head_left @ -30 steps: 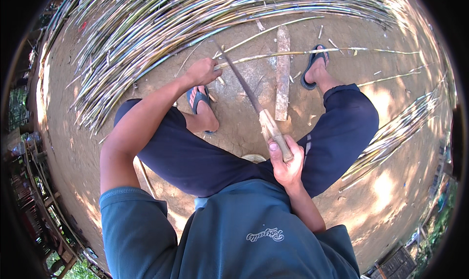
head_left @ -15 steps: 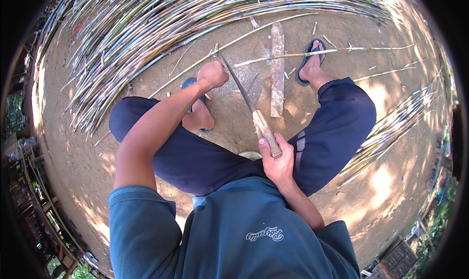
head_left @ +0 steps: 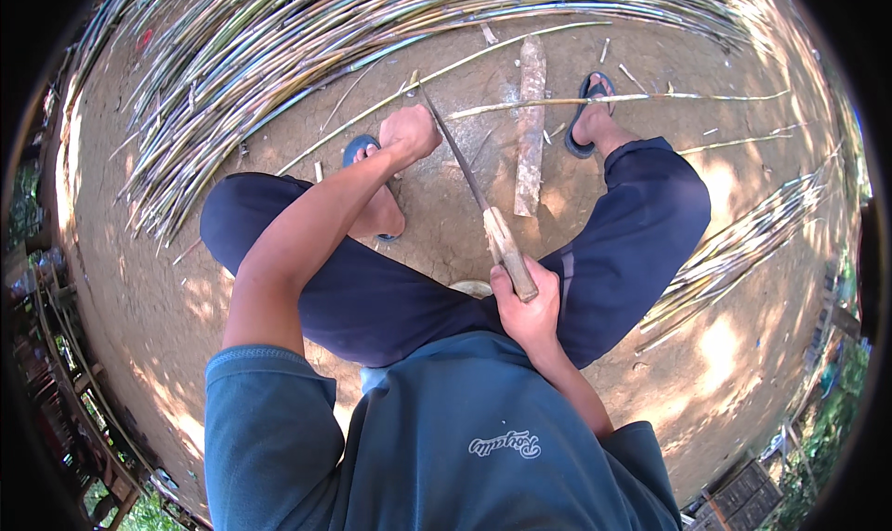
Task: The person sits on the ground and uses a hand saw to cut long bamboo poles into shorter segments. They repeatedly pick up a pole, position it on a wooden block, and saw through it, then place the cut pieces aside.
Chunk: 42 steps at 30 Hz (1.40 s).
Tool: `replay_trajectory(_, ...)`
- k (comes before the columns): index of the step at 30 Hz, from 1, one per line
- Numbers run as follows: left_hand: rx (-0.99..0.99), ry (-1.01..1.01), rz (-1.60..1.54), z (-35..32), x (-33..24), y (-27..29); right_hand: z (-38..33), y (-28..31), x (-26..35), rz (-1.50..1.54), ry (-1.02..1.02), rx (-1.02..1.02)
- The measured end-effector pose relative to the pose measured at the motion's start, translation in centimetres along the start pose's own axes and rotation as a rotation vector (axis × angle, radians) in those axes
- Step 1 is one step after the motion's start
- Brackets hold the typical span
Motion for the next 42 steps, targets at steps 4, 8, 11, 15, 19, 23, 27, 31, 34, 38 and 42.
replay_trajectory(4,-0.005,0.006,-0.001,0.1,0.1,0.2,-0.4,-0.1,0.5,-0.022,0.009,-0.021)
replay_trajectory(8,-0.018,0.009,-0.02,-0.2,-0.3,0.0,-0.9,0.0,0.8,0.001,0.024,-0.028)
replay_trajectory(11,0.001,0.021,-0.026,-0.2,-0.6,-0.6,0.8,-0.5,0.3,-0.008,0.042,-0.03)
replay_trajectory(15,0.029,0.026,-0.029,0.2,-0.6,-0.9,0.2,-0.2,0.3,-0.051,-0.035,-0.007)
replay_trajectory(19,0.013,0.024,-0.019,0.3,-0.3,-0.9,-0.6,0.3,0.2,0.025,0.023,-0.035)
replay_trajectory(23,0.018,0.019,-0.015,0.1,-0.8,-0.7,2.1,-0.2,-1.0,-0.009,-0.047,-0.003)
replay_trajectory(27,0.025,0.028,-0.004,0.2,-0.5,-0.5,0.3,0.6,-0.4,0.009,-0.021,-0.014)
replay_trajectory(31,0.012,0.022,-0.003,0.5,-0.7,-0.8,0.6,0.5,-0.9,0.018,-0.001,-0.02)
replay_trajectory(34,0.022,0.033,0.007,0.6,-0.5,-0.8,1.5,0.1,-1.5,-0.019,-0.055,0.022)
replay_trajectory(38,0.026,0.046,0.034,0.5,-0.6,-0.7,-0.1,0.3,-0.7,0.033,0.034,-0.032)
replay_trajectory(42,0.01,0.03,0.005,0.1,-0.7,-1.0,1.4,0.2,-1.6,-0.003,0.012,-0.017)
Point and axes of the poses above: each hand's wrist, its own z-axis towards the middle knuckle, its own y-axis out of the back of the hand, x = y × z, the point moved 4 cm from there along z, towards the middle knuckle, and after that the axes turned 4 degrees about x, right-handed, at the moved point
